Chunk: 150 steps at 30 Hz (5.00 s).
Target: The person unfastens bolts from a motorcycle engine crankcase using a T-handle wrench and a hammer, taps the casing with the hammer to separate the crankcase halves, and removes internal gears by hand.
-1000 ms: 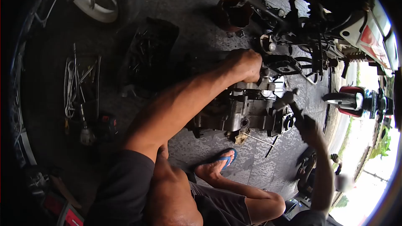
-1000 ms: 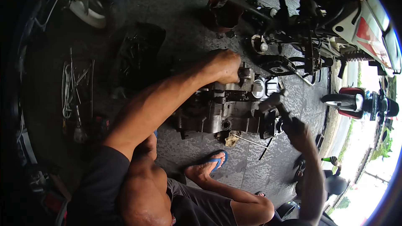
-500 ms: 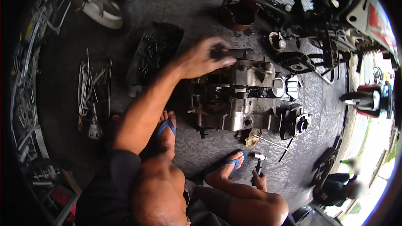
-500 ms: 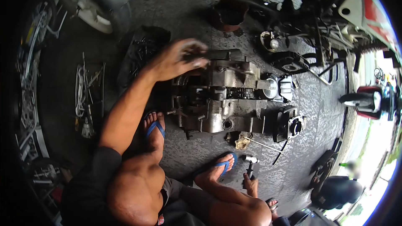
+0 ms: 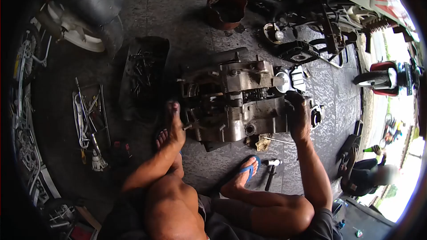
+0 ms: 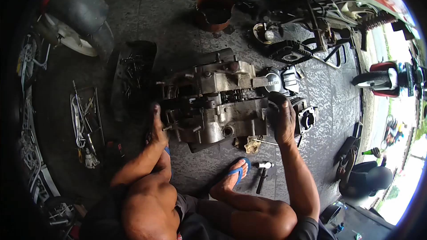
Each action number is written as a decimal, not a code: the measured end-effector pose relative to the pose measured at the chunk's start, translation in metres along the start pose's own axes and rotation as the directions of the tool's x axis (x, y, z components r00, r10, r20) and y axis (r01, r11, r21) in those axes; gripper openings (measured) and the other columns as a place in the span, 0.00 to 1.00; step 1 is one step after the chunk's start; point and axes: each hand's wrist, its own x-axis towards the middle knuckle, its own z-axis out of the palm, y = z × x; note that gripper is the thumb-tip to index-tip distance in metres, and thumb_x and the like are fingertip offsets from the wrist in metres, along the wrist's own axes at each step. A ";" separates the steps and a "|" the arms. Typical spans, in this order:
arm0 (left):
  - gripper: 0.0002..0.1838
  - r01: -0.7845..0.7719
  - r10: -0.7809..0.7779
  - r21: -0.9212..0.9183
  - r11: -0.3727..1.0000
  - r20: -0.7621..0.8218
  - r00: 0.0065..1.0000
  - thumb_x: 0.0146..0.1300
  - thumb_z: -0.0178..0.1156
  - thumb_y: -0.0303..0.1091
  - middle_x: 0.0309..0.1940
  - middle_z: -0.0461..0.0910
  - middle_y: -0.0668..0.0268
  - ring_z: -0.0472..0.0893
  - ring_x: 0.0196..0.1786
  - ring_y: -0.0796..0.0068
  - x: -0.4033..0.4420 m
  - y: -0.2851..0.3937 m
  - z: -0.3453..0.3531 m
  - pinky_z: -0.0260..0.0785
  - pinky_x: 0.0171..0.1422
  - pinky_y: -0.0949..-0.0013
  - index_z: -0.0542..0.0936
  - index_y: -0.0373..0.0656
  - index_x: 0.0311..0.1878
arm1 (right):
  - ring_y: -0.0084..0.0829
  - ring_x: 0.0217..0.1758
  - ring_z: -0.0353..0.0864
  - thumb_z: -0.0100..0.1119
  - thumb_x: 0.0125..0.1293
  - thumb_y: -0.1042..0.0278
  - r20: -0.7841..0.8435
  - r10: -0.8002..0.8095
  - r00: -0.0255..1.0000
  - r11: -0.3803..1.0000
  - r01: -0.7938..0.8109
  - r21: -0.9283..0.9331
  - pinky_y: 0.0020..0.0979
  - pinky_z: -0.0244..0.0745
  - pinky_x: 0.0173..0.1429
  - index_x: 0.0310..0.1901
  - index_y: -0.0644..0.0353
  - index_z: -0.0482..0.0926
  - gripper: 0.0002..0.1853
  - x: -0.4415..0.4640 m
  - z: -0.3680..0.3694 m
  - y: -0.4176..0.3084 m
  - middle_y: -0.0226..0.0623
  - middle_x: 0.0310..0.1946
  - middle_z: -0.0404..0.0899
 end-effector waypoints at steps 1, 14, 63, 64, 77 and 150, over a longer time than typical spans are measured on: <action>0.22 0.008 -0.008 0.002 1.000 -0.018 1.000 0.75 0.48 0.48 0.47 0.76 0.63 0.72 0.51 0.73 -0.007 0.001 -0.004 0.64 0.61 0.66 0.76 0.37 0.54 | 0.33 0.58 0.77 0.38 0.80 0.46 0.022 -0.113 0.993 0.970 0.116 -0.214 0.29 0.70 0.63 0.63 0.65 0.73 0.29 0.004 0.005 0.021 0.40 0.58 0.78; 0.35 -0.639 0.615 -0.166 0.751 0.529 0.585 0.65 0.60 0.57 0.51 0.73 0.61 0.73 0.54 0.66 -0.008 0.126 0.009 0.64 0.63 0.61 0.67 0.36 0.62 | 0.37 0.61 0.77 0.44 0.76 0.47 -0.144 0.179 0.973 0.425 0.056 0.903 0.40 0.69 0.70 0.67 0.66 0.69 0.30 0.008 0.070 0.106 0.45 0.60 0.77; 0.37 -0.059 -0.065 0.436 0.898 0.265 0.962 0.75 0.43 0.61 0.37 0.79 0.35 0.80 0.45 0.38 0.062 0.209 0.004 0.68 0.47 0.52 0.78 0.28 0.40 | 0.37 0.63 0.75 0.72 0.58 0.42 0.140 0.318 0.938 0.880 -0.347 0.323 0.37 0.70 0.66 0.71 0.71 0.58 0.52 0.031 0.058 -0.046 0.50 0.61 0.74; 0.37 -0.063 -0.058 0.438 0.897 0.257 0.965 0.75 0.43 0.61 0.34 0.78 0.35 0.80 0.42 0.38 0.062 0.209 0.004 0.68 0.46 0.52 0.77 0.27 0.38 | 0.38 0.64 0.73 0.75 0.53 0.48 0.225 0.329 0.917 0.844 -0.392 0.365 0.37 0.69 0.67 0.74 0.71 0.51 0.57 0.032 0.054 -0.051 0.51 0.64 0.71; 0.37 0.026 -0.204 0.532 0.846 0.278 0.939 0.75 0.42 0.62 0.36 0.80 0.37 0.81 0.44 0.39 0.044 0.204 -0.011 0.69 0.48 0.52 0.79 0.28 0.41 | 0.36 0.54 0.80 0.73 0.52 0.60 0.196 0.406 0.893 0.802 -0.451 0.393 0.34 0.76 0.59 0.71 0.71 0.56 0.49 0.035 0.061 -0.056 0.49 0.55 0.77; 0.16 0.227 -0.245 0.092 0.969 0.389 0.888 0.72 0.60 0.44 0.37 0.82 0.73 0.76 0.42 0.82 -0.036 0.141 -0.019 0.68 0.51 0.72 0.82 0.39 0.47 | 0.44 0.47 0.76 0.62 0.61 0.63 -0.415 0.765 0.492 0.398 -0.868 -0.296 0.43 0.67 0.56 0.55 0.74 0.75 0.25 -0.294 0.001 0.224 0.57 0.46 0.78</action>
